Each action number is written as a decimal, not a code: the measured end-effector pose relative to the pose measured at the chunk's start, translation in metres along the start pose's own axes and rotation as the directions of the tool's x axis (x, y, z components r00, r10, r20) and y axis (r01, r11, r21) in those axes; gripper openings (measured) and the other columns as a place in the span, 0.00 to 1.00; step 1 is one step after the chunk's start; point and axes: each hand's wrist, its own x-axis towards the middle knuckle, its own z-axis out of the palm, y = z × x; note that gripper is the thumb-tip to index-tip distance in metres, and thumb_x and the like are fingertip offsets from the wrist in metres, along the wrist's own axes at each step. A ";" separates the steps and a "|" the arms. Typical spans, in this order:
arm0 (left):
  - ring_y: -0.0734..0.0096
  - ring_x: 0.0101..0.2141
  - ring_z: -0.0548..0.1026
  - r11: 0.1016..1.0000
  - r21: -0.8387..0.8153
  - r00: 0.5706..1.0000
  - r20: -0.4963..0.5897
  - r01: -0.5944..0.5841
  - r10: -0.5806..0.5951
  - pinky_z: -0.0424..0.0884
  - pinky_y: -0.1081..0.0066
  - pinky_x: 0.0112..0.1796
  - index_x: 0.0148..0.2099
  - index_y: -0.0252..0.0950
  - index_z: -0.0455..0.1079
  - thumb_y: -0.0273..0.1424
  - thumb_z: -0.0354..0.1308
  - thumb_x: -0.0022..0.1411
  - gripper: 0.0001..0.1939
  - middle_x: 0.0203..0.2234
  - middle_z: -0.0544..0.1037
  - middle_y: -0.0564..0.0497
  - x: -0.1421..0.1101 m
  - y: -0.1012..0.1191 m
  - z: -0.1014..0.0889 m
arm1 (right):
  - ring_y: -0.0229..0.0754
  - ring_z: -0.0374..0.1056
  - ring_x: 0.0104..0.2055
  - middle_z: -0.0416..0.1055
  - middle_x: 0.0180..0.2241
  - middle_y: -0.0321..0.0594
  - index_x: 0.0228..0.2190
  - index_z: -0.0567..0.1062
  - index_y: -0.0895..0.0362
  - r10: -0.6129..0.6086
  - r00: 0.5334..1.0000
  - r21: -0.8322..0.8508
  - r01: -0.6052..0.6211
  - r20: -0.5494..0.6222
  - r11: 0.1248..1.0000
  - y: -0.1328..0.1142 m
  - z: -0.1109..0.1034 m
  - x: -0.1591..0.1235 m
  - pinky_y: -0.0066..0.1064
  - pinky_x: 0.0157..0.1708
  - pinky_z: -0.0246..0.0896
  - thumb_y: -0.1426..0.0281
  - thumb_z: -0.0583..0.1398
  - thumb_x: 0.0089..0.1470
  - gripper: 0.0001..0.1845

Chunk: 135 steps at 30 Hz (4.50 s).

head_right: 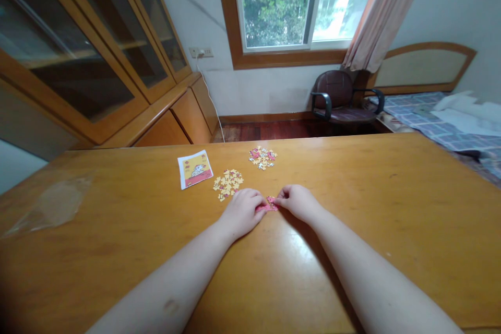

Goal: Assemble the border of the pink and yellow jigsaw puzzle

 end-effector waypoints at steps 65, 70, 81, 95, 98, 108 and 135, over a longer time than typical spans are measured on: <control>0.59 0.36 0.77 0.980 0.132 0.963 0.246 -0.146 0.110 0.71 0.61 0.39 0.45 0.44 0.73 0.40 0.49 0.63 0.14 0.35 0.80 0.48 -0.009 0.016 -0.014 | 0.43 0.70 0.41 0.75 0.38 0.43 0.39 0.79 0.54 -0.552 0.833 -0.136 0.550 0.030 0.824 0.000 0.006 0.000 0.33 0.45 0.61 0.70 0.59 0.55 0.11; 0.58 0.36 0.77 0.983 0.120 0.960 0.260 -0.136 0.101 0.72 0.61 0.39 0.45 0.44 0.73 0.40 0.48 0.63 0.15 0.35 0.80 0.47 -0.009 0.015 -0.015 | 0.42 0.70 0.40 0.76 0.37 0.43 0.37 0.80 0.55 -0.514 0.857 -0.167 0.510 0.022 0.844 0.002 0.012 0.003 0.32 0.43 0.62 0.70 0.60 0.54 0.09; 0.57 0.36 0.77 0.986 0.099 0.960 0.259 -0.134 0.105 0.71 0.60 0.38 0.55 0.48 0.69 0.39 0.47 0.64 0.19 0.35 0.80 0.48 -0.009 0.013 -0.015 | 0.41 0.70 0.33 0.77 0.31 0.40 0.31 0.80 0.57 -0.199 0.979 0.067 0.195 0.052 0.979 0.005 0.001 0.003 0.30 0.35 0.61 0.65 0.62 0.50 0.09; 0.56 0.36 0.77 0.990 0.073 0.959 0.268 -0.116 0.093 0.71 0.59 0.39 0.53 0.48 0.71 0.39 0.48 0.63 0.18 0.33 0.80 0.47 -0.009 0.013 -0.017 | 0.41 0.69 0.34 0.75 0.31 0.40 0.27 0.80 0.56 -0.185 0.982 0.065 0.182 0.043 0.981 0.002 0.002 0.003 0.30 0.37 0.60 0.63 0.62 0.50 0.10; 0.56 0.36 0.77 0.989 0.083 0.958 0.269 -0.125 0.099 0.71 0.60 0.38 0.52 0.47 0.71 0.38 0.48 0.63 0.18 0.33 0.80 0.47 -0.009 0.013 -0.017 | 0.40 0.69 0.33 0.75 0.30 0.39 0.26 0.80 0.56 -0.166 0.985 0.069 0.164 0.036 0.984 0.001 0.002 0.002 0.29 0.34 0.59 0.64 0.63 0.48 0.09; 0.59 0.36 0.77 0.990 0.079 0.968 0.229 -0.120 0.099 0.71 0.62 0.39 0.52 0.47 0.71 0.37 0.46 0.65 0.18 0.36 0.80 0.48 -0.008 0.015 -0.016 | 0.39 0.68 0.32 0.74 0.29 0.37 0.23 0.77 0.55 -0.200 0.980 -0.041 0.200 0.006 0.979 0.005 0.005 0.004 0.28 0.34 0.58 0.65 0.65 0.46 0.07; 0.56 0.39 0.78 0.986 0.122 0.962 0.261 -0.114 0.079 0.73 0.59 0.40 0.56 0.47 0.67 0.37 0.46 0.64 0.20 0.38 0.80 0.48 -0.008 0.015 -0.016 | 0.44 0.69 0.39 0.75 0.37 0.42 0.34 0.80 0.54 -0.320 0.940 -0.441 0.240 -0.118 0.865 0.005 -0.009 0.004 0.32 0.40 0.59 0.61 0.58 0.57 0.13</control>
